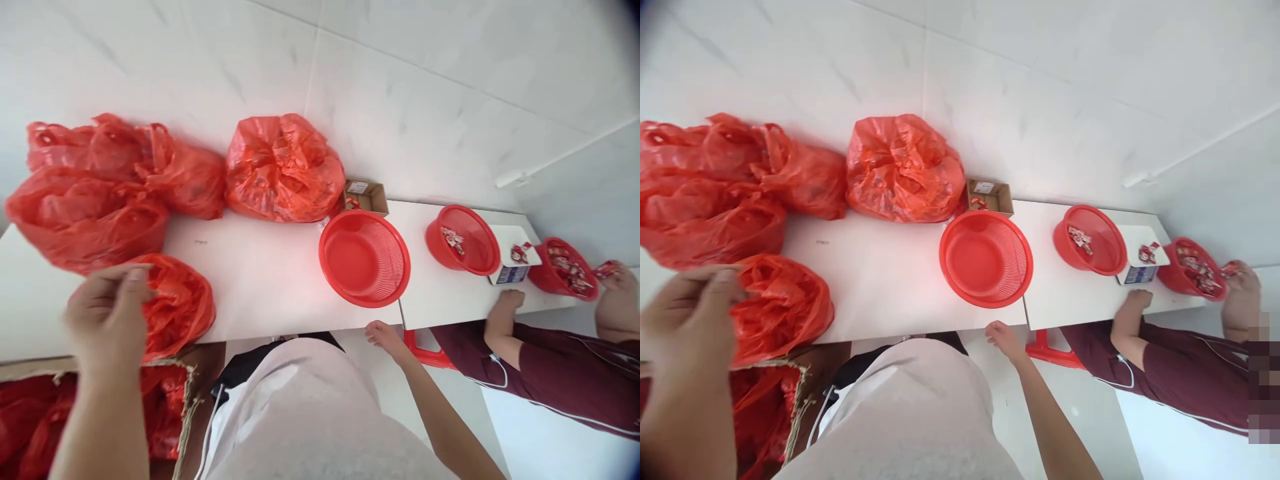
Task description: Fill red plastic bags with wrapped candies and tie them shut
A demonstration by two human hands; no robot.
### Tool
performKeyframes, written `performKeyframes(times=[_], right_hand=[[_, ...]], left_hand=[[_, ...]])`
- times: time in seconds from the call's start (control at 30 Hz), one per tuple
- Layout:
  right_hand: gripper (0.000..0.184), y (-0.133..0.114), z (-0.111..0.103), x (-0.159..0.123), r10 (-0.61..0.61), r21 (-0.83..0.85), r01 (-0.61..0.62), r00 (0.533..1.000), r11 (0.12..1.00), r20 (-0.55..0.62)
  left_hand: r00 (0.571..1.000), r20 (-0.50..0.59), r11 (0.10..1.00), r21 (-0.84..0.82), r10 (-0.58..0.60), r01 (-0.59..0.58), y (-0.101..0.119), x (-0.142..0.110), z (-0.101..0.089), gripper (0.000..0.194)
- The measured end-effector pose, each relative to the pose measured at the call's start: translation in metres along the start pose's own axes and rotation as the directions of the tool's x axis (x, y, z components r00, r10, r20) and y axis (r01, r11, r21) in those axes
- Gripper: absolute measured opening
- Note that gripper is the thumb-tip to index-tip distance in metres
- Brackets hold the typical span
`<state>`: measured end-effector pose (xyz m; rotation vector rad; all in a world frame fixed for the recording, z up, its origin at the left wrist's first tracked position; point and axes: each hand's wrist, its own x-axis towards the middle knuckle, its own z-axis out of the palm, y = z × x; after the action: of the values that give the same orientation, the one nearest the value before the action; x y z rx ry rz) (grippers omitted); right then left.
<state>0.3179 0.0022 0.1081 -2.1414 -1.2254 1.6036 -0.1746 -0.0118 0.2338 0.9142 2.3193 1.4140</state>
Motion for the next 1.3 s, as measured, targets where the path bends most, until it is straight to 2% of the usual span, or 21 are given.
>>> performKeyframes(times=[0.03,0.07,0.1,0.17,0.23,0.27,0.3,0.33,0.4,0.53,0.6,0.77,0.87,1.0,1.1,1.2,1.3], right_hand=[[0.027,0.011,-0.016,0.0,0.046,0.076,-0.041,0.997,0.996,-0.061],[0.028,0.021,-0.033,0.001,0.087,0.153,-0.067,0.988,0.986,-0.124],[0.029,0.03,-0.051,0.002,0.122,0.228,-0.078,0.975,0.97,-0.185],[0.029,0.045,-0.087,0.008,0.178,0.361,-0.063,0.939,0.93,-0.293],[0.028,0.052,-0.124,0.017,0.216,0.459,-0.02,0.9,0.888,-0.378],[0.028,0.054,-0.143,0.024,0.23,0.494,0.005,0.881,0.869,-0.413],[0.029,0.054,-0.161,0.031,0.24,0.522,0.032,0.863,0.852,-0.444],[0.03,0.053,-0.18,0.039,0.247,0.542,0.058,0.847,0.838,-0.471],[0.037,0.048,-0.215,0.058,0.252,0.569,0.105,0.82,0.816,-0.514],[0.061,0.033,-0.279,0.106,0.271,0.615,0.178,0.779,0.768,-0.565],[0.063,0.028,-0.302,0.132,0.301,0.652,0.193,0.768,0.733,-0.565],[0.041,0.022,-0.334,0.188,0.365,0.757,0.172,0.795,0.631,-0.485],[0.037,0.019,-0.343,0.209,0.366,0.786,0.177,0.81,0.593,-0.459],[0.031,0.012,-0.352,0.22,0.331,0.792,0.23,0.816,0.565,-0.474],[0.025,0.007,-0.354,0.214,0.322,0.807,0.288,0.808,0.515,-0.493],[0.013,0.005,-0.352,0.188,0.323,0.823,0.36,0.792,0.44,-0.518],[0.015,0.006,-0.347,0.139,0.287,0.821,0.43,0.789,0.375,-0.544]], left_hand=[[0.991,0.133,1.0,0.007,0.016,-0.017,0.014,-0.007,0.022,0.039],[0.943,0.332,0.999,0.022,0.03,-0.039,0.025,-0.015,0.044,0.039],[0.872,0.487,0.998,0.019,0.045,-0.062,0.033,-0.024,0.065,0.039],[0.674,0.738,0.994,0.039,0.041,-0.103,0.041,-0.045,0.102,0.039],[0.466,0.885,0.986,0.094,-0.02,-0.136,0.042,-0.066,0.129,0.04],[0.388,0.92,0.981,0.127,-0.06,-0.147,0.041,-0.075,0.14,0.041],[0.338,0.936,0.976,0.159,-0.1,-0.152,0.039,-0.083,0.15,0.043],[0.322,0.937,0.971,0.187,-0.132,-0.146,0.036,-0.09,0.158,0.045],[0.345,0.92,0.966,0.235,-0.185,-0.109,0.03,-0.099,0.173,0.049],[0.435,0.853,0.95,0.313,-0.289,0.017,0.021,-0.111,0.203,0.059],[0.481,0.812,0.941,0.326,-0.331,0.097,0.021,-0.118,0.217,0.064],[0.556,0.724,0.912,0.301,-0.409,0.279,0.029,-0.141,0.241,0.07],[0.565,0.697,0.891,0.262,-0.441,0.371,0.031,-0.152,0.249,0.065],[0.503,0.737,0.855,0.194,-0.451,0.481,0.034,-0.16,0.255,0.051],[0.419,0.81,0.824,0.132,-0.411,0.551,0.041,-0.164,0.26,0.045],[0.307,0.882,0.791,0.112,-0.358,0.601,0.051,-0.178,0.27,0.047],[0.21,0.917,0.763,0.138,-0.34,0.631,0.063,-0.205,0.298,0.042]])
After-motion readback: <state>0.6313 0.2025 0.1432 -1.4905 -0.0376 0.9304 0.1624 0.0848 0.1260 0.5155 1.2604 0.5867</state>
